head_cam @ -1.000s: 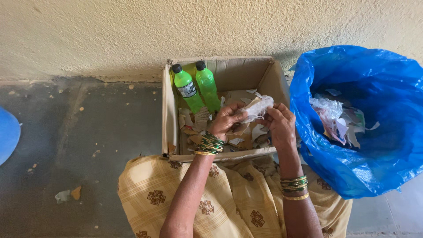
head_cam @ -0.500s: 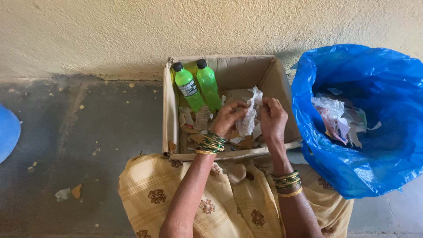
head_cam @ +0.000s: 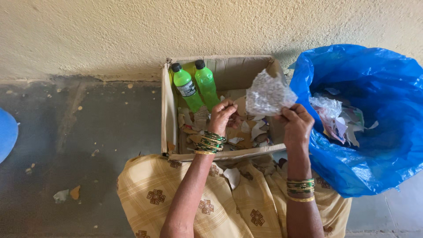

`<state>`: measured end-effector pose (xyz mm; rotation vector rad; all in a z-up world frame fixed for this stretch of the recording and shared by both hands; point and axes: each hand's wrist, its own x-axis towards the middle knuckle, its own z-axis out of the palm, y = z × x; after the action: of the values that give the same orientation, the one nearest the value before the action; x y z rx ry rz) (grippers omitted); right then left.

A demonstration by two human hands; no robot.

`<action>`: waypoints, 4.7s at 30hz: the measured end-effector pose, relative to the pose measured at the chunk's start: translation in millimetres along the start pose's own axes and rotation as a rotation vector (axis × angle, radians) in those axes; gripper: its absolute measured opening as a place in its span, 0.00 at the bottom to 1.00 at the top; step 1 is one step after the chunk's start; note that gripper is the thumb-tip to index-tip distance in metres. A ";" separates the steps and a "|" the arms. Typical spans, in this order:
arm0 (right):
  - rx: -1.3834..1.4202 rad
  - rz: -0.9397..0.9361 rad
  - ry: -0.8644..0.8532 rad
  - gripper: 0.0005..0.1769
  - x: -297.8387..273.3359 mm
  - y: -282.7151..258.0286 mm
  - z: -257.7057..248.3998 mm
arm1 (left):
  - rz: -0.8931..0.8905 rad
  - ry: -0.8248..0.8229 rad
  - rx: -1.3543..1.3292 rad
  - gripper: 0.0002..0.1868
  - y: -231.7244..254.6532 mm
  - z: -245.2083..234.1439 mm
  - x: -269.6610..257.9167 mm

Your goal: The person sits on the floor and sorts items from a blue plastic bag into a cardboard box. They handle green plastic bottles, crumpled paper, and various plastic wrappers, placing them into the box one by one.

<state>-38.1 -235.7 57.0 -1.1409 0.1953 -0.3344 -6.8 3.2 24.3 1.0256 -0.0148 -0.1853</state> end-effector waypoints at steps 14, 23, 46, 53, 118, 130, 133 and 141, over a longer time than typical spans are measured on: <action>-0.525 -0.694 0.315 0.02 -27.6 -68.1 -90.5 | 0.107 0.225 0.054 0.06 -10.2 -6.0 7.3; -1.381 0.178 -0.957 0.22 -136.7 26.1 15.4 | 0.136 0.264 0.062 0.06 -16.4 -9.1 10.0; -0.361 0.115 -0.199 0.14 -59.4 -61.3 -70.4 | 0.128 0.139 0.261 0.06 -5.5 -2.0 2.9; -0.493 -0.521 0.299 0.16 -26.8 -116.9 -88.7 | 0.154 0.074 0.360 0.07 -14.1 -3.2 5.3; -1.022 -0.521 -0.016 0.06 -12.6 -3.3 -53.6 | -0.480 0.049 1.991 0.48 -72.4 -154.5 28.2; -1.016 -0.501 0.002 0.09 -11.0 -3.3 -50.7 | -0.303 0.250 1.796 0.68 -99.1 -219.9 52.7; -1.008 -0.508 0.004 0.09 -8.4 -4.0 -49.7 | -0.330 0.178 1.751 0.43 -108.2 -240.0 62.9; -0.970 -0.514 0.007 0.10 -11.0 -1.7 -49.0 | -0.224 0.214 1.962 0.19 -148.8 -239.2 49.1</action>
<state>-64.3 -274.3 38.4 -2.1572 0.0569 -0.7403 43.4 123.2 -230.4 3.0074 0.1438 -0.2431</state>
